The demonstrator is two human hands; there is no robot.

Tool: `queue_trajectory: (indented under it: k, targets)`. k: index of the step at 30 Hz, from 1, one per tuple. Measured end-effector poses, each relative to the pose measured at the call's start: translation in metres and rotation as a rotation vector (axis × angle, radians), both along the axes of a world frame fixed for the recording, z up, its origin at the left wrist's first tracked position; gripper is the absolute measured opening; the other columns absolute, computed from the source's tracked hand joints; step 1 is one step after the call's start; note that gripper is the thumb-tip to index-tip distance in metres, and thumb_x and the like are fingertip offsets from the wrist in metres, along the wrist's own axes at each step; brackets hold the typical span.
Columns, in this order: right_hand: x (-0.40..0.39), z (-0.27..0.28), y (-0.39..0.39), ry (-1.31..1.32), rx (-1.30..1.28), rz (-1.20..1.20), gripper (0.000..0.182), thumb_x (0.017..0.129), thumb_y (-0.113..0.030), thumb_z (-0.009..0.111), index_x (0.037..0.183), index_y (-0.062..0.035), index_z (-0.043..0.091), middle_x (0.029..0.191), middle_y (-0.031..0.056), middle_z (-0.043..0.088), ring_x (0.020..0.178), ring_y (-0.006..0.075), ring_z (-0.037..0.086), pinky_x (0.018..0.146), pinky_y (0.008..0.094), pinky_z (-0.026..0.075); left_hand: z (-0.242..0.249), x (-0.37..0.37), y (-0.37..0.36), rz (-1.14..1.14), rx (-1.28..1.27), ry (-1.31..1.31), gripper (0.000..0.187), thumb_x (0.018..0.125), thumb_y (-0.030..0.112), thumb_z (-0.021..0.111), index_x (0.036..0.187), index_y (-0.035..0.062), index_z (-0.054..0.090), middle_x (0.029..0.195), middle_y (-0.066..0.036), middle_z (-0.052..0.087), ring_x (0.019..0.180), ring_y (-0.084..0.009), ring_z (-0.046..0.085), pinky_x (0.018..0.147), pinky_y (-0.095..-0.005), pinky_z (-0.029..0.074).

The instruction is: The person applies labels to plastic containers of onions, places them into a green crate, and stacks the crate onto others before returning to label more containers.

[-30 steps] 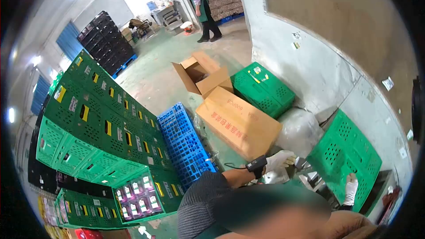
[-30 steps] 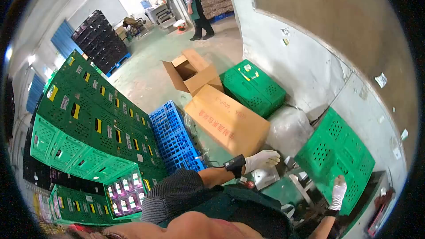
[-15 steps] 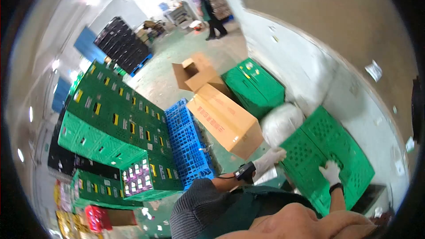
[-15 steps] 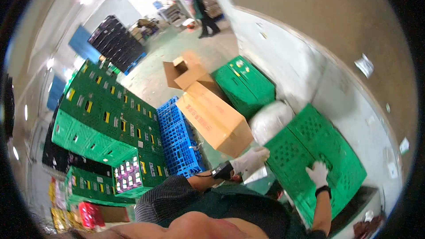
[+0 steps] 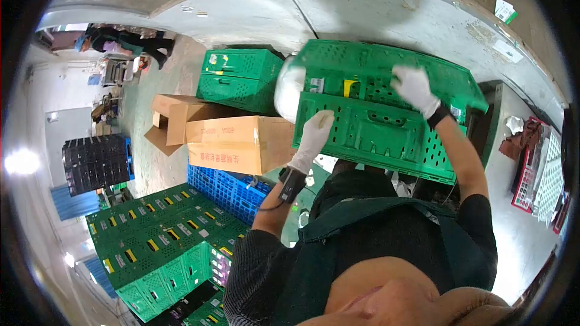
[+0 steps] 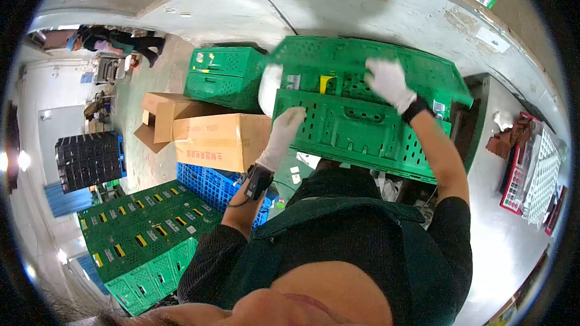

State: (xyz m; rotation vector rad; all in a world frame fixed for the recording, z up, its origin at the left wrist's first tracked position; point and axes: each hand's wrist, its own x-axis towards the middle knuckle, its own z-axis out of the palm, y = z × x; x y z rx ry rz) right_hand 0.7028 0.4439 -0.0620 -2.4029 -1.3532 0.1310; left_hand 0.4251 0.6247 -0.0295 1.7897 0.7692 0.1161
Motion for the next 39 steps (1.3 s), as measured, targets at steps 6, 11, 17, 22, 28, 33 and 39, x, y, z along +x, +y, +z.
queue_trajectory:
  k: [6,11,17,22,28,33,39]
  targets:
    - [0.092,0.069,0.021,-0.640,0.099,-0.497,0.038,0.073,-0.043,0.069,0.102,-0.0182,0.061,0.104,0.0020,0.059,0.099,0.0248,0.054,0.077,0.0445,0.042,-0.063,0.090,-0.014,-0.505,1.045,-0.134,0.037,0.087,0.036,0.056,0.107,0.0049,0.062,0.111,-0.017,0.059,0.105,-0.0360,0.055,0.090,-0.0429,0.044]
    - [0.068,0.085,-0.022,-0.659,0.146,-0.428,0.048,0.078,-0.030,0.067,0.120,-0.0124,0.051,0.113,0.0091,0.055,0.101,0.0275,0.053,0.077,0.0424,0.044,-0.042,0.099,0.003,-0.748,0.691,0.033,0.031,0.088,0.035,0.054,0.090,0.0052,0.062,0.092,-0.014,0.058,0.089,-0.0330,0.057,0.077,-0.0421,0.046]
    - [-0.033,0.058,-0.094,-0.072,-0.413,0.205,0.036,0.075,-0.024,0.066,0.106,-0.0090,0.055,0.108,0.0090,0.053,0.103,0.0278,0.050,0.082,0.0438,0.041,0.106,0.036,0.000,-1.441,-0.086,0.378,0.039,0.089,0.038,0.054,0.077,0.0026,0.066,0.078,-0.015,0.065,0.076,-0.0275,0.062,0.072,-0.0382,0.047]
    - [-0.091,-0.017,-0.106,-0.018,-0.634,0.553,0.047,0.077,-0.048,0.064,0.112,-0.0167,0.062,0.128,0.0052,0.050,0.125,0.0284,0.040,0.098,0.0525,0.036,-0.012,0.094,-0.016,-1.560,0.560,0.030,0.031,0.085,0.036,0.057,0.092,0.0087,0.068,0.089,-0.012,0.064,0.086,-0.0298,0.062,0.074,-0.0439,0.048]
    - [-0.087,-0.010,-0.093,-0.060,-0.733,0.567,0.044,0.081,-0.053,0.057,0.106,-0.0183,0.065,0.112,0.0032,0.059,0.119,0.0268,0.044,0.104,0.0628,0.022,-0.066,0.096,-0.031,-1.852,1.040,0.135,0.037,0.083,0.047,0.058,0.091,0.0141,0.072,0.112,-0.007,0.059,0.108,-0.0260,0.052,0.095,-0.0514,0.036]
    - [-0.074,0.037,-0.103,-0.024,-0.660,0.429,0.043,0.084,-0.052,0.053,0.082,-0.0144,0.072,0.084,0.0026,0.064,0.101,0.0256,0.050,0.103,0.0636,0.021,-0.027,0.079,-0.004,-1.615,1.020,-0.030,0.035,0.082,0.044,0.058,0.069,0.0140,0.070,0.083,-0.008,0.062,0.090,-0.0229,0.058,0.095,-0.0460,0.037]
    - [-0.027,0.102,-0.260,0.083,-0.632,-0.119,0.027,0.069,-0.029,0.072,0.077,-0.0039,0.067,0.086,0.0126,0.062,0.098,0.0307,0.051,0.100,0.0538,0.028,0.078,-0.003,0.115,-1.174,1.312,0.571,0.028,0.082,0.037,0.057,0.075,0.0127,0.068,0.088,-0.005,0.063,0.093,-0.0239,0.057,0.097,-0.0500,0.036]
